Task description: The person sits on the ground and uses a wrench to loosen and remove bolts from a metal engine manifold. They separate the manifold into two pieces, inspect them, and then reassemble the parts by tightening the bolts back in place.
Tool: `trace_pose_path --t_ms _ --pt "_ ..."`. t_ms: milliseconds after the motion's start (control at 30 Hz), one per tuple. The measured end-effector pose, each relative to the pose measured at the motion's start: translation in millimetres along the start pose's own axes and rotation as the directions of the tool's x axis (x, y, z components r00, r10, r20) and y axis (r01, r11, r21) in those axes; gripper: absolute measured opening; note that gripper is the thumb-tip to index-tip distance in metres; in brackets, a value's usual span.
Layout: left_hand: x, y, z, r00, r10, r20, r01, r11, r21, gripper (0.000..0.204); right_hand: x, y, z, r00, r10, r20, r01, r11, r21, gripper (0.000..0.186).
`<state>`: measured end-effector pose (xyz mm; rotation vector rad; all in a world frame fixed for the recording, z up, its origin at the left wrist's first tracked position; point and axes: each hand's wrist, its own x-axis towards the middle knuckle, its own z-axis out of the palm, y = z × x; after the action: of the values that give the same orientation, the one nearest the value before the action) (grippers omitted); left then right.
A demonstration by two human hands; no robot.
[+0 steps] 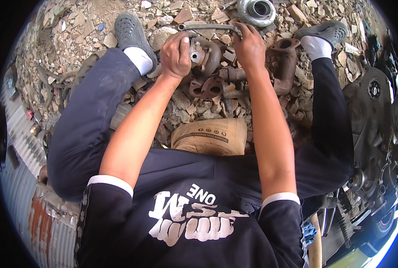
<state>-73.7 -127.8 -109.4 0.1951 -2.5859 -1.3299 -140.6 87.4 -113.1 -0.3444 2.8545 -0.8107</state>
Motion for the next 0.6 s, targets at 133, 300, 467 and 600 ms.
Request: trace_pose_path --t_ms 133,300,467,600 --pt "3.0 2.9 -3.5 1.000 -0.003 0.026 0.004 0.999 -0.043 0.032 27.3 7.4 32.8 0.962 -0.213 0.169 0.249 0.941 -0.229 0.032" --pt "4.0 -0.8 -4.2 1.000 0.003 0.017 -0.002 0.999 -0.041 0.035 47.6 14.8 43.5 0.895 -0.243 0.373 0.366 0.879 -0.307 0.041" --pt "9.2 -2.5 -6.2 0.999 -0.006 0.053 0.009 0.998 -0.061 0.035 58.0 25.9 49.5 0.883 -0.279 0.376 0.389 0.885 -0.257 0.042" --pt "11.3 -2.6 -5.8 0.997 -0.011 0.077 0.015 0.999 -0.051 0.036 46.4 25.5 38.4 0.889 -0.118 0.442 0.259 0.926 -0.273 0.037"
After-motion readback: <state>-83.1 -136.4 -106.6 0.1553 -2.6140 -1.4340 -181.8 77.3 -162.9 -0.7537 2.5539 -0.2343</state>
